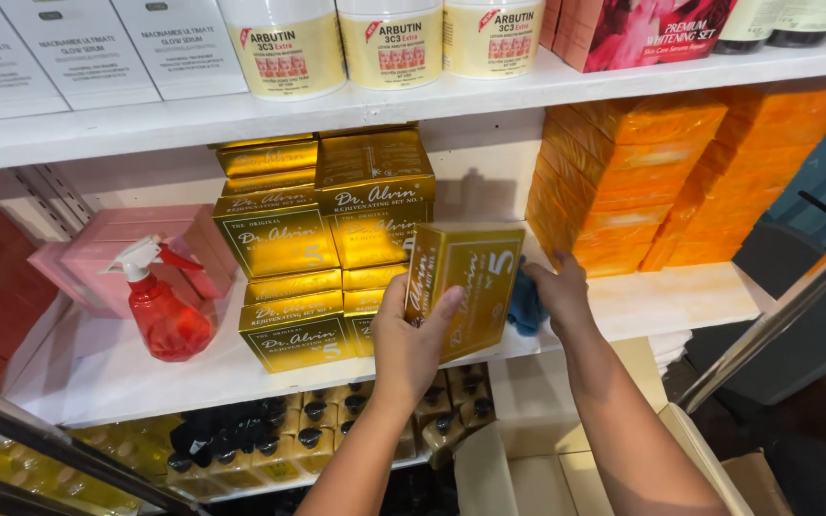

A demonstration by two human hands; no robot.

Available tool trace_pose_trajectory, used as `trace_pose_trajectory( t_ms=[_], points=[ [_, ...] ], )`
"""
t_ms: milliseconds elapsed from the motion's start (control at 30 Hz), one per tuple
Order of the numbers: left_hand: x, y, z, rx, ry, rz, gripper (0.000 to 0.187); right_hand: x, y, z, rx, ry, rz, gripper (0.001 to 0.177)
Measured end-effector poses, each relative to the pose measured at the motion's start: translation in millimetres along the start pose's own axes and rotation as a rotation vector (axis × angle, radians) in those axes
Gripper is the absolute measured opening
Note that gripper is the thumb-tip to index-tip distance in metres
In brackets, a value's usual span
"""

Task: Wiping skincare product boxes with a cloth and packing them into a shipping box, then organizing products on shelves.

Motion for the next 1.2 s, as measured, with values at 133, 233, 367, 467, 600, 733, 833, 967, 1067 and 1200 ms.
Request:
trace_pose_trajectory(
  t_ms=[133, 233, 367, 467, 600, 733, 833, 967, 1067, 1200],
  points=[
    [-16, 0, 4, 0.035, -0.115, -0.063, 0.034, 62, -30, 41, 0.128, -0.102, -0.434, 0.035],
    [-46, 1, 9, -0.011, 0.148, -0.374, 0.041, 130, -73, 84, 0.155, -0.284, -0.558, 0.028],
    [-80, 13, 24, 0.05, 0.534, -0.586, 0.049, 215, -112, 137, 0.402, -0.679, -0.394, 0.055],
    [-101, 23, 39, 0.157, 0.745, -0.675, 0.055, 225, -118, 149, 0.609, -0.705, -0.186, 0.08],
    [-114, 30, 56, 0.178, 0.922, -0.817, 0.057, 210, -117, 158, 0.761, -0.685, -0.087, 0.056],
    [-124, 24, 63, 0.179, 0.844, -0.819, 0.06, 204, -120, 167, 0.72, -0.687, -0.162, 0.049],
    [-125, 9, 67, 0.052, 0.771, -0.722, 0.071, 198, -118, 165, 0.614, -0.711, -0.084, 0.054],
    [-109, -14, 64, -0.065, 0.314, -0.487, 0.076, 194, -115, 167, 0.607, -0.778, -0.358, 0.054],
    [-90, -19, 68, -0.017, 0.064, -0.231, 0.078, 194, -108, 179, 0.593, -0.828, -0.456, 0.056],
    [-106, -30, 70, 0.03, 0.099, -0.073, 0.08, 196, -95, 197, 0.59, -0.826, -0.516, 0.06]
  ],
)
Point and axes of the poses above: each hand's wrist, its own z-axis away from the middle knuckle, its own y-axis out of the palm, x = y × z, the point moved 6 cm from there along -z, towards the middle knuckle, and after that the axes turned 3 degrees about -z, right-handed, at the moved point
